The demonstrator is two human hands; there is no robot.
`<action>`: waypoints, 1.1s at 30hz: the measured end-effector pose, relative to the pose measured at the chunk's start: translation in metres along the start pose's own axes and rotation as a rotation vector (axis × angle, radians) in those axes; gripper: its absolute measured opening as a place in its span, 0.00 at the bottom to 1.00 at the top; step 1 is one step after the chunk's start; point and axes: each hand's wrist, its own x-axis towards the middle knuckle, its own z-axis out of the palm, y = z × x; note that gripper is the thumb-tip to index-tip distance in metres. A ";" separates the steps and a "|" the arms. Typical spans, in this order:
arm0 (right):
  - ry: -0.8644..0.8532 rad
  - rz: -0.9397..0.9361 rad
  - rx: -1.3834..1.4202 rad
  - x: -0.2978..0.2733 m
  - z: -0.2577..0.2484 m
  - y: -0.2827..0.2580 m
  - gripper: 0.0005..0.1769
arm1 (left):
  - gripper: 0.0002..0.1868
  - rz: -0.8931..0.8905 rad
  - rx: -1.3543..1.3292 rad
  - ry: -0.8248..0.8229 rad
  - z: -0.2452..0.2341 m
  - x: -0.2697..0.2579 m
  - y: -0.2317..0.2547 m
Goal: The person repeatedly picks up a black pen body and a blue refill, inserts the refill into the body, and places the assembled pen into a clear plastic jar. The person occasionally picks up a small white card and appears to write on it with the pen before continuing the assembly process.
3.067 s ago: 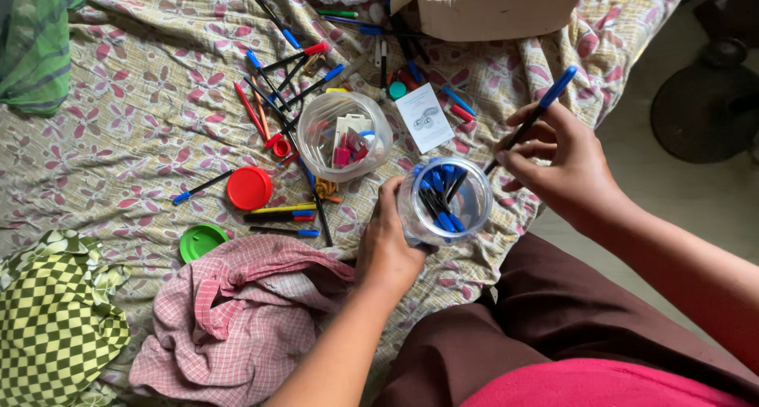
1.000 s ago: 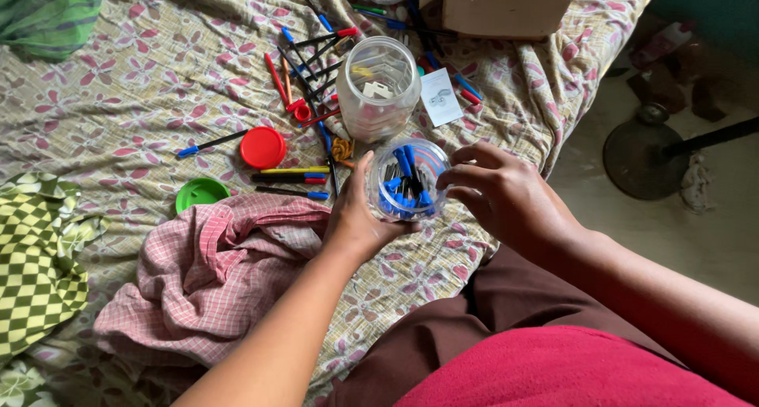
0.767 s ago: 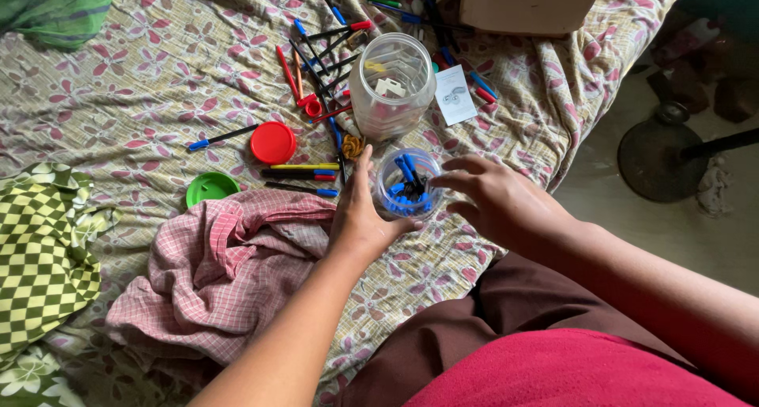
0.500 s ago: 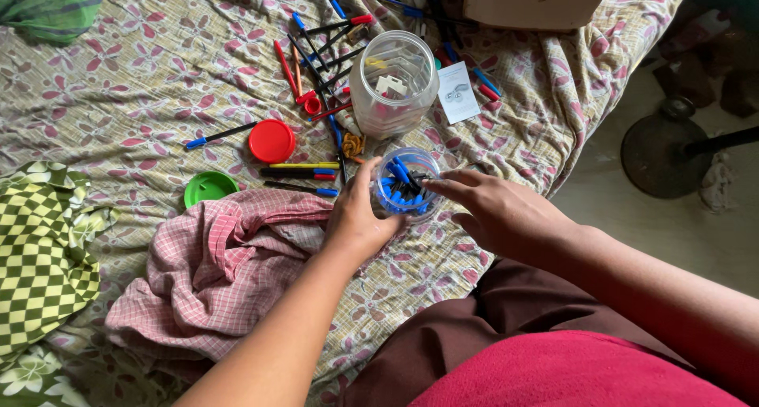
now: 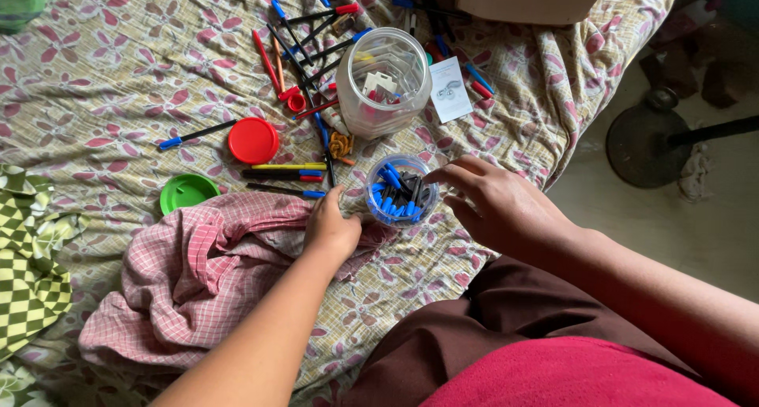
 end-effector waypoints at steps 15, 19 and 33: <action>-0.088 -0.018 0.053 0.056 -0.007 0.021 0.09 | 0.41 -0.597 -0.460 -0.160 -0.035 0.075 0.006; -0.130 -0.021 0.104 0.064 -0.010 0.024 0.08 | 0.39 -0.818 -0.642 -0.139 -0.043 0.089 0.014; -0.116 -0.019 0.174 0.075 -0.013 0.035 0.07 | 0.06 -0.782 -0.547 -0.059 -0.025 0.092 0.000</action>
